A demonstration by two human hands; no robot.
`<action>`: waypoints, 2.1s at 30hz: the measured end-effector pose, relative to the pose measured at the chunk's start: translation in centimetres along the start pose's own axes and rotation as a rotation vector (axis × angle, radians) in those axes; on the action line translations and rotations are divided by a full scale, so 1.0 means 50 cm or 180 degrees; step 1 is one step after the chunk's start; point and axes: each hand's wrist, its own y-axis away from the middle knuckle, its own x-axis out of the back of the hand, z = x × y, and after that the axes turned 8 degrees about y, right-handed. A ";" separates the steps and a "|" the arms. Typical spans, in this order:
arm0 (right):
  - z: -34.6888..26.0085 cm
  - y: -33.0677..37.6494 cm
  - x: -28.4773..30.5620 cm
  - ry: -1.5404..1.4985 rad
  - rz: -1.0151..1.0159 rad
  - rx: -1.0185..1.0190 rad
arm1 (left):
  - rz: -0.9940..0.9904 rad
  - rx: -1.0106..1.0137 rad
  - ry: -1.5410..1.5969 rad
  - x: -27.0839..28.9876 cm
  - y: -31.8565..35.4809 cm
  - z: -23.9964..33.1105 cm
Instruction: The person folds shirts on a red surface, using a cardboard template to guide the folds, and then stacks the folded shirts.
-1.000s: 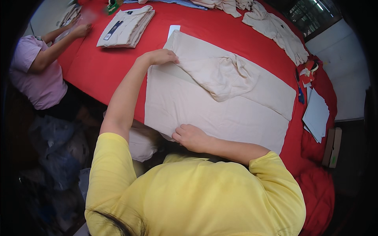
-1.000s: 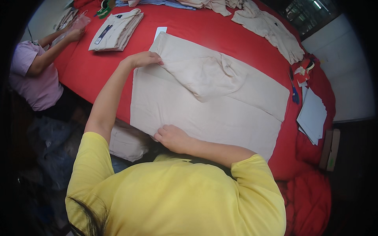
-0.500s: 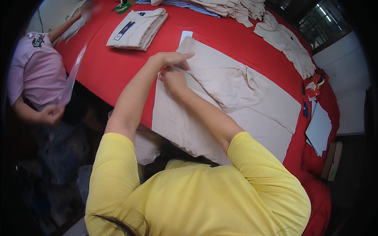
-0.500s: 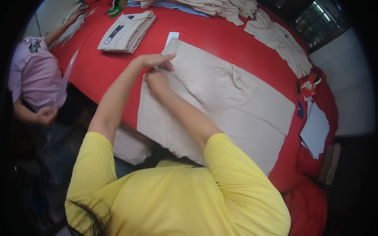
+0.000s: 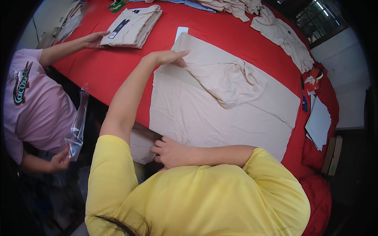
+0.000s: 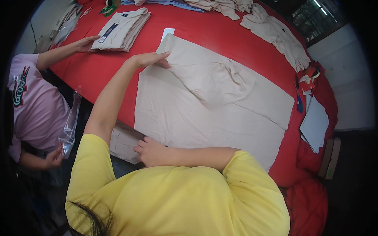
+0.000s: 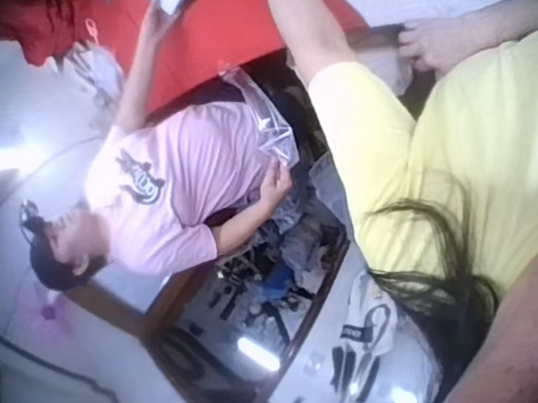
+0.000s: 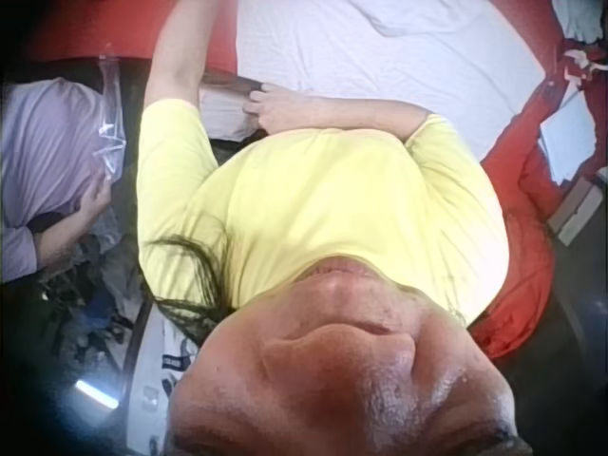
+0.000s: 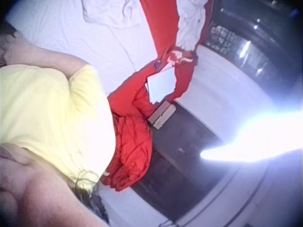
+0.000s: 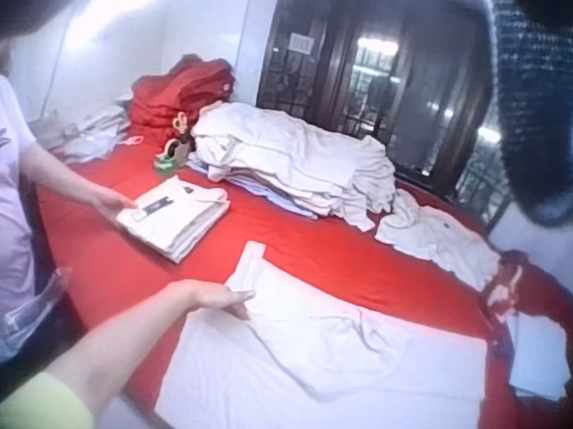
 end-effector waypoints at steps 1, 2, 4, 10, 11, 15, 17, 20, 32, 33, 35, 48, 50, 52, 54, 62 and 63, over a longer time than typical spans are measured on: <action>-0.001 0.039 -0.016 0.0180 0.0074 -0.0168 | -0.0007 -0.0022 0.0035 -0.002 0.000 0.000; 0.009 0.078 -0.015 0.0356 -0.0095 -0.0392 | 0.0000 -0.0035 0.0075 -0.003 0.001 -0.002; 0.033 0.133 -0.005 0.0703 -0.0409 -0.0882 | -0.0044 -0.0069 0.0120 -0.007 -0.002 -0.003; 0.279 0.120 0.205 -0.1048 -0.0531 -0.0892 | -0.0052 -0.0122 0.0364 0.015 -0.025 -0.030; 0.344 0.146 0.241 -0.1089 0.0180 -0.1893 | -0.0129 -0.0151 0.0517 0.018 -0.020 -0.025; 0.488 0.309 0.313 0.0985 0.2977 -0.3896 | 0.0301 -0.0232 0.0912 -0.005 -0.035 -0.028; 0.421 0.348 0.290 0.1199 0.2863 -0.3786 | 0.0293 -0.0166 0.0132 0.003 -0.039 -0.045; 0.242 0.414 0.214 0.1396 0.2250 -0.4061 | 0.1064 -0.0390 -0.0051 -0.049 -0.031 -0.042; 0.030 0.716 0.042 0.1915 0.2205 -0.5115 | 0.2044 -0.0666 -0.1721 -0.094 -0.029 0.007; 0.063 0.724 0.122 0.0642 0.2745 -0.5827 | 0.2058 -0.0430 -0.1934 -0.101 -0.019 0.022; 0.145 0.860 0.191 0.0636 0.3250 -0.5662 | 0.2394 -0.0255 -0.2053 -0.128 -0.032 0.047; 0.301 0.849 0.132 0.2308 0.1938 -0.5427 | 0.3771 -0.0441 -0.1546 -0.181 -0.114 -0.063; 0.287 0.889 0.112 0.2382 0.1640 -0.5037 | 0.3669 -0.0517 -0.1486 -0.159 -0.121 -0.076; 0.294 0.955 0.137 0.2094 0.1350 -0.5106 | 0.3630 -0.0692 -0.1415 -0.160 -0.128 -0.081; 0.317 0.964 0.157 0.2129 0.1353 -0.4874 | 0.3778 -0.0906 -0.1366 -0.157 -0.129 -0.090; 0.303 1.021 0.135 0.2043 0.2667 -0.5895 | 0.3659 -0.0913 -0.1236 -0.167 -0.134 -0.069; 0.299 0.997 0.154 0.1970 0.2368 -0.6259 | 0.3705 -0.0906 -0.1237 -0.166 -0.126 -0.075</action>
